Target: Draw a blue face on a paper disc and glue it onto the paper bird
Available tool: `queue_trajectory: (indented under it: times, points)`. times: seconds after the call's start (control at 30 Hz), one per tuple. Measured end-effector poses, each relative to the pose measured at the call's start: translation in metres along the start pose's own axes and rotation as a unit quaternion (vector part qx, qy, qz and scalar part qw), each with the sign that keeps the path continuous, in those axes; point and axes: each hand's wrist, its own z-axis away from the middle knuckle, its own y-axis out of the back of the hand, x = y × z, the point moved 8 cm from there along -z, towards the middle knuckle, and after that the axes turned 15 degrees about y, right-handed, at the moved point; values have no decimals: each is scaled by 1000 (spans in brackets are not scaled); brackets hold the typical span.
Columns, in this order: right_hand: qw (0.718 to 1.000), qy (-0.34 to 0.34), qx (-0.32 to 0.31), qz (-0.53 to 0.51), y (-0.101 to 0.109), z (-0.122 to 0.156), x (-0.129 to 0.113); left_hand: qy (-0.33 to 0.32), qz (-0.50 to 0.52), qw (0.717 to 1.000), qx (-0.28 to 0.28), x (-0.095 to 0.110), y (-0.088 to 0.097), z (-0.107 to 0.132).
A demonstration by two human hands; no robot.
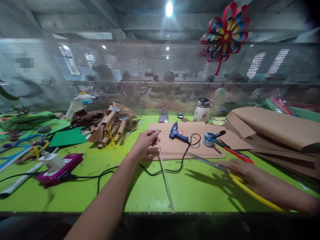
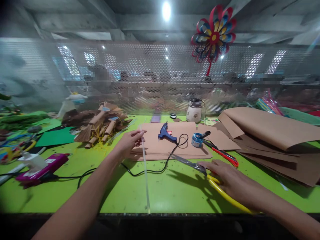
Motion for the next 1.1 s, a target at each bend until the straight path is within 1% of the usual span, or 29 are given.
queue_trajectory:
  times: [0.07,0.17,0.3,0.4,0.5,0.63,0.8,0.97,1.1]
  points:
    - [996,39,-53,-57,-5,-16,-19,-13,-8,1000,-7,4,-4,2]
    - [988,66,-90,-107,-11,-50,-37,-33,-15,999,-17,9,-8,7]
    - [978,87,-172,-80,-19,-89,-52,-56,-12,998,-31,13,-10,10]
    - [973,91,-197,-79,-16,-107,-62,-66,-7,997,-47,14,-12,10]
    - [969,105,-211,-70,-13,-118,-69,-71,-4,996,-56,16,-13,10]
    - [964,131,-223,-58,-13,-130,-78,-78,-6,995,-55,17,-14,11]
    - [957,140,-251,-49,-8,-141,-87,-84,-2,995,-59,18,-16,11]
    - [952,148,-264,-39,-1,-148,-89,-91,4,994,-62,20,-15,12]
    - [951,132,-274,-53,-1,-151,-88,-97,-7,993,-62,22,-15,14]
